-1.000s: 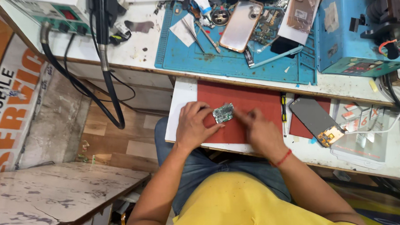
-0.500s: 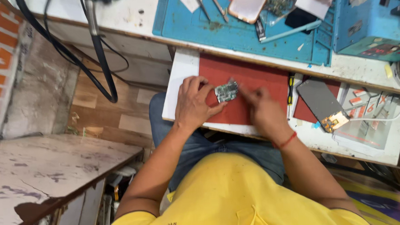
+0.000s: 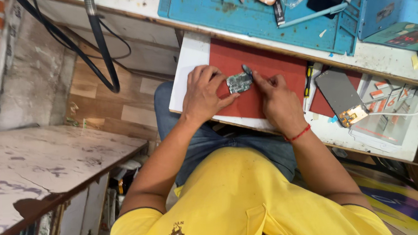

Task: The person uses a metal tool to scrape and clean a small circuit board on a red mat. They then use a hot air gun to apply heat to the board while holding it steady with the other hand.

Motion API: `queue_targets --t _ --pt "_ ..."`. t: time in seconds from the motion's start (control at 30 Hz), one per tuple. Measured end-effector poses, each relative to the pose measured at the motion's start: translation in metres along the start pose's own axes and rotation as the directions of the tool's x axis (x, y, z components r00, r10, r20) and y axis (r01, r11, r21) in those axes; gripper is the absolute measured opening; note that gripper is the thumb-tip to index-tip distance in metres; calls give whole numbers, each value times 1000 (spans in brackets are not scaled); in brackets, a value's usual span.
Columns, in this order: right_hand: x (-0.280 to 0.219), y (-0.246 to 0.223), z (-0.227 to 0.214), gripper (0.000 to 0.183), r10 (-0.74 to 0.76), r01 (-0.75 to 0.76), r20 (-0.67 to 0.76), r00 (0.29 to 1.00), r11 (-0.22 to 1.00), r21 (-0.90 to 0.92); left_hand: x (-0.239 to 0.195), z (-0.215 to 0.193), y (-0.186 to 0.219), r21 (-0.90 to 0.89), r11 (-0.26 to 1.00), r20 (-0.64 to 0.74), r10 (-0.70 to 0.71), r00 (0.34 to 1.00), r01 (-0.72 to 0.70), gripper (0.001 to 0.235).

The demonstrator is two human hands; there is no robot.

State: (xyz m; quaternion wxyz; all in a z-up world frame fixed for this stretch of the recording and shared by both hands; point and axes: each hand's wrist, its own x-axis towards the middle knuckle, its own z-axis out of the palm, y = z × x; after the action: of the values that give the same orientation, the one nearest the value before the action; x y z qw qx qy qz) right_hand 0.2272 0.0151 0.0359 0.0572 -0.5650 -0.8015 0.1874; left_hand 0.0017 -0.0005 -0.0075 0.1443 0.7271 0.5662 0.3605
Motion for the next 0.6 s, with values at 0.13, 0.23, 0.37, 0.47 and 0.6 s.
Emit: queue_targets --t 0.13,0.23,0.37,0.47,0.6 --pt "-3 -2 5 57 -181 176 79 980 982 63 0 -2 -2 4 1000 1 18 1000 -18 48" --pt "-6 4 5 59 -74 74 32 997 997 8 2 0 -2 -25 1000 4 8 1000 -7 49" --pt "-12 5 11 59 -157 155 36 987 986 55 -1 -2 -6 -37 999 2 11 1000 -11 51" --pt "-9 6 10 60 -141 141 -6 990 989 35 1 1 -6 -27 999 -1 31 1000 -31 50" --pt "-6 -1 13 62 -219 219 68 973 976 4 -1 1 -7 -26 999 -8 29 1000 -29 48"
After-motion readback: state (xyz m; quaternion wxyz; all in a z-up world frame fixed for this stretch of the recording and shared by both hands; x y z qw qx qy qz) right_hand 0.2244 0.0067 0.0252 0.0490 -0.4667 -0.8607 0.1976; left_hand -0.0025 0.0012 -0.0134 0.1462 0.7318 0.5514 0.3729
